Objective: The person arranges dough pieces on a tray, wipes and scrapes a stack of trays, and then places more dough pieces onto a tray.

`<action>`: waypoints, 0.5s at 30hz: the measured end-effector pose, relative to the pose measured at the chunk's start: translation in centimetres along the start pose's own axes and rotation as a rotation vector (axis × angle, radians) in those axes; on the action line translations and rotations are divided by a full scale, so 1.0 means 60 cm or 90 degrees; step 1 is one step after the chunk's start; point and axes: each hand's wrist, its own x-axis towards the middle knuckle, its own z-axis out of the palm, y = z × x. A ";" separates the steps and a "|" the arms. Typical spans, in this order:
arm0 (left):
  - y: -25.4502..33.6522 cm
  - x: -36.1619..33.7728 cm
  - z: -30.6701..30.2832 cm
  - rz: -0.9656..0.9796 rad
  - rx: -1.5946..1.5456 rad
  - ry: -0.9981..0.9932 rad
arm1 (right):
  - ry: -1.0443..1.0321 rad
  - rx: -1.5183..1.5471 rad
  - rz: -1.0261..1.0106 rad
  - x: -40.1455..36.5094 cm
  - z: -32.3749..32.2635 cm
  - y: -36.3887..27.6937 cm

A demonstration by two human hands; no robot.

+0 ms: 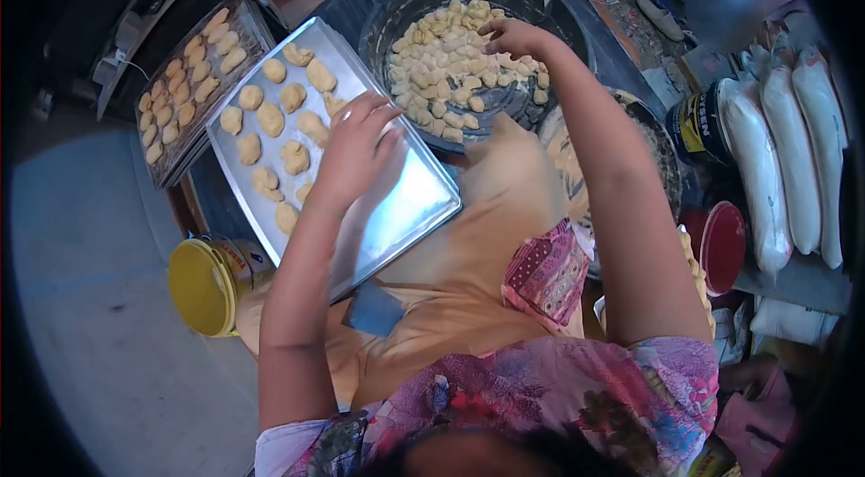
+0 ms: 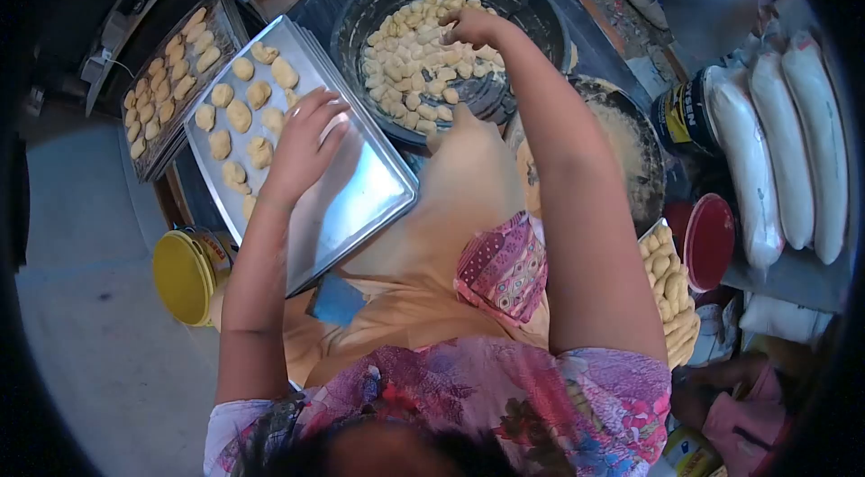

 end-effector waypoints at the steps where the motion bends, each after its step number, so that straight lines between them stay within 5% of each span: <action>1: -0.001 0.039 0.021 0.006 -0.002 -0.001 | 0.017 -0.018 0.015 0.029 -0.001 0.016; 9: -0.016 0.118 0.178 -0.093 0.022 -0.014 | -0.108 -0.179 0.043 0.235 0.126 0.266; 12: -0.013 0.123 0.171 -0.108 -0.004 -0.051 | -0.117 -0.207 0.160 0.275 0.196 0.371; 15: -0.014 0.133 0.169 -0.123 -0.021 -0.088 | -0.033 -0.334 0.177 0.267 0.227 0.354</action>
